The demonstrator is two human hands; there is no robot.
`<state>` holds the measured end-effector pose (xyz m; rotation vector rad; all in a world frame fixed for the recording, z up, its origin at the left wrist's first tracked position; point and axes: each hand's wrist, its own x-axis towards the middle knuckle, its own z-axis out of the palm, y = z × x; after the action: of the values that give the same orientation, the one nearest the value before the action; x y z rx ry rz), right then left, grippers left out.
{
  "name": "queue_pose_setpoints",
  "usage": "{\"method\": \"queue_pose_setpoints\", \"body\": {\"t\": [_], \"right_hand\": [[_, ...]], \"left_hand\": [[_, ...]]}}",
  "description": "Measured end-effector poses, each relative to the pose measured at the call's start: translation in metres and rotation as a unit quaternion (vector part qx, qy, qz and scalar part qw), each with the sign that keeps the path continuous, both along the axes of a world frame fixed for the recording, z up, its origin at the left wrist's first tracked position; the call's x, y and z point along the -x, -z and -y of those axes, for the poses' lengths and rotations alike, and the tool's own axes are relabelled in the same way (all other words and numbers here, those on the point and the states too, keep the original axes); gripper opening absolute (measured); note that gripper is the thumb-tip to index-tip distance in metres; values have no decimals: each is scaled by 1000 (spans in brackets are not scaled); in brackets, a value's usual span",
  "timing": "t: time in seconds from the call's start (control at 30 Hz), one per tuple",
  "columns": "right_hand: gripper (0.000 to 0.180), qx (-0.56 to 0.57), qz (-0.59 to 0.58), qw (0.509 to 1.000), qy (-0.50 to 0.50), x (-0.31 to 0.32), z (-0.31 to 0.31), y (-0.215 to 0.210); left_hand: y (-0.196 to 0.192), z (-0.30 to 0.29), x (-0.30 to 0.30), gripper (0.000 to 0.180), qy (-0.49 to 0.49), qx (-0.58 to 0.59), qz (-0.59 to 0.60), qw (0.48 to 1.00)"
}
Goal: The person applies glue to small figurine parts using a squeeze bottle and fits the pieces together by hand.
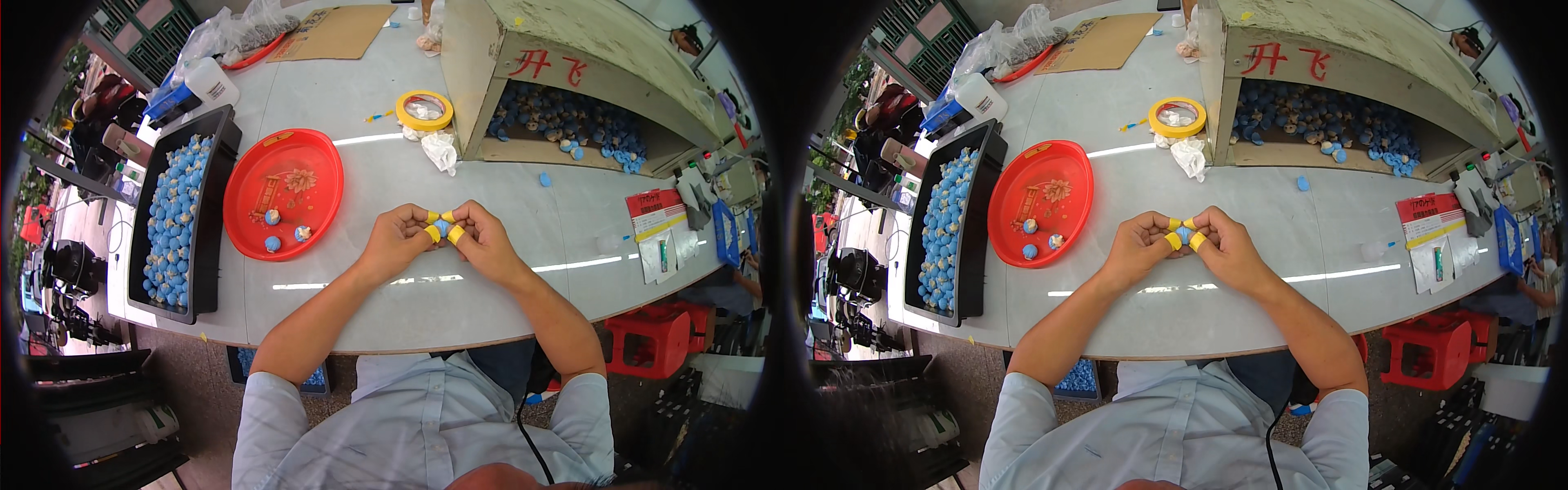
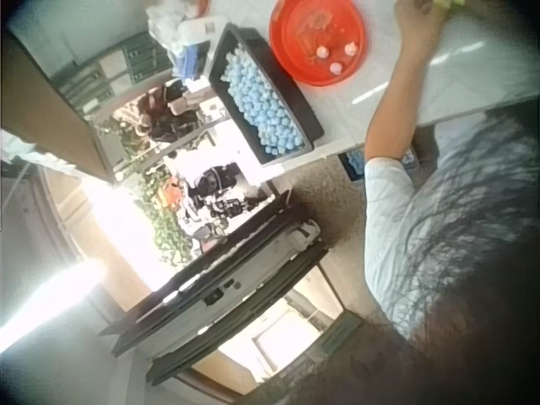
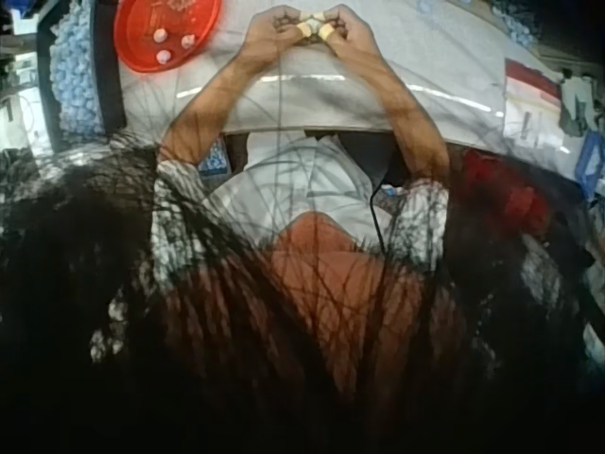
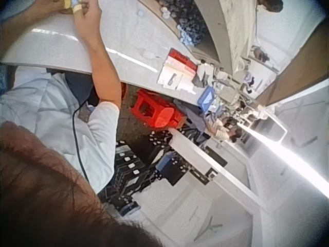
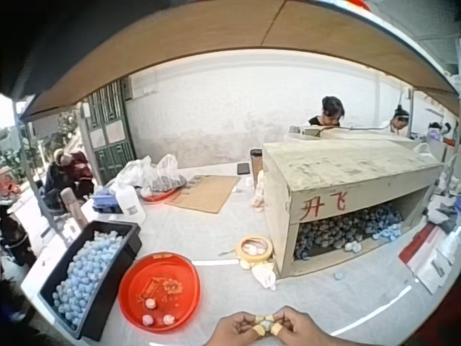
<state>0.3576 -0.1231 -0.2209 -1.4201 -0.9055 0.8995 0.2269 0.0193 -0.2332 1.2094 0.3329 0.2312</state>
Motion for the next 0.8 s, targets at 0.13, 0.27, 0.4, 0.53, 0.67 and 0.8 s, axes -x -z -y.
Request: {"method": "queue_pose_setpoints", "body": {"t": [0.13,0.27,0.4,0.53,0.67,0.8], "right_hand": [[8,-7,-8,1000,5,4,-2,-2],[8,-6,-1,1000,7,3,-2,-2],[8,-3,-7,1000,9,3,-2,0],[7,-8,-20,1000,13,3,-3,6],[7,-5,-25,1000,9,4,-4,5],[7,-12,-12,1000,22,5,-4,5]], "left_hand": [[2,1,1,17,-13,-7,-1,1000],[0,2,0,16,-12,-10,-10,1000],[5,1,0,16,-12,-8,-6,1000],[3,1,-1,16,-14,-8,-9,1000],[6,1,0,16,-20,-17,-12,1000],[-2,3,-1,18,-17,-14,-21,1000]]}}
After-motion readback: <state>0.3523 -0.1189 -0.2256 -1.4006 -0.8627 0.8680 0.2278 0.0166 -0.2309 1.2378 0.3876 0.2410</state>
